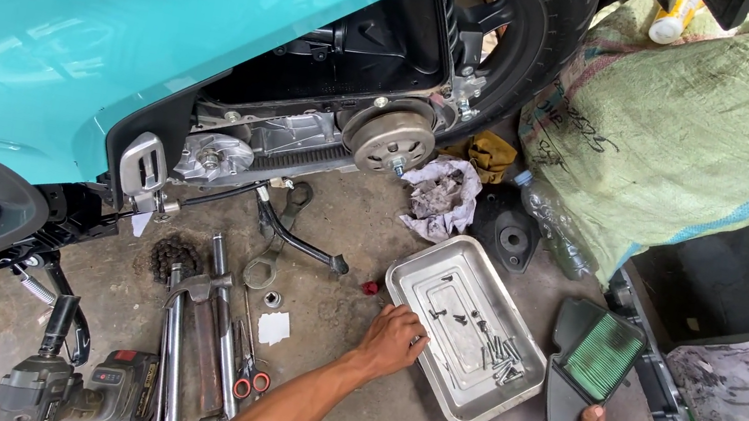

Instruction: Disassembling the air filter housing and cleaning the air filter of a motorcycle using tools and a cloth

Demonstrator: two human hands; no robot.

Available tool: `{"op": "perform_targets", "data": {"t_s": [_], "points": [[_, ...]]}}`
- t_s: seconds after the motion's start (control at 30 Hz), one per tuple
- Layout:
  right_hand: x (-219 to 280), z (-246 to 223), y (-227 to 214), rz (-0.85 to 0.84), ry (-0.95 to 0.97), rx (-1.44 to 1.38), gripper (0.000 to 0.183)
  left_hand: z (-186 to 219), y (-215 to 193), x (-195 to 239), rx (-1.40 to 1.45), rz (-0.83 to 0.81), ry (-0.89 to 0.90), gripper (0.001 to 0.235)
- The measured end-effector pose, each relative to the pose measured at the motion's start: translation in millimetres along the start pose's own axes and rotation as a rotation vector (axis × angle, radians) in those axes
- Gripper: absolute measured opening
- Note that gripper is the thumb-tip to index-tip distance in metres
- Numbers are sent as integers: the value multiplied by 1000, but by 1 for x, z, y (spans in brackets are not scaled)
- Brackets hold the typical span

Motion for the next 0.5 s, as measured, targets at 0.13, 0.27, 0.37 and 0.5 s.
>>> {"op": "perform_targets", "data": {"t_s": [0.13, 0.27, 0.37, 0.5], "points": [[-8, -3, -3, 10, -72, 136, 28, 4, -10, -4, 11, 32, 5, 13], [-29, -4, -10, 93, -232, 429, 32, -1, -19, -10, -20, 0, 23, 14], [-27, -15, -6, 73, -344, 417, 37, -10, -29, -12, -10, -3, 5, 25], [-39, -17, -12, 139, -401, 470, 34, -18, -45, -7, -1, 10, -63, 14]]}}
Point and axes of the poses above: each hand's wrist, its own x-axis away from the middle knuckle, its own y-axis out of the palm, z = x × y, the point moved 9 cm from there along -x, towards the middle knuckle, and after that the axes turned 13 degrees about y, right-handed, at the moved point
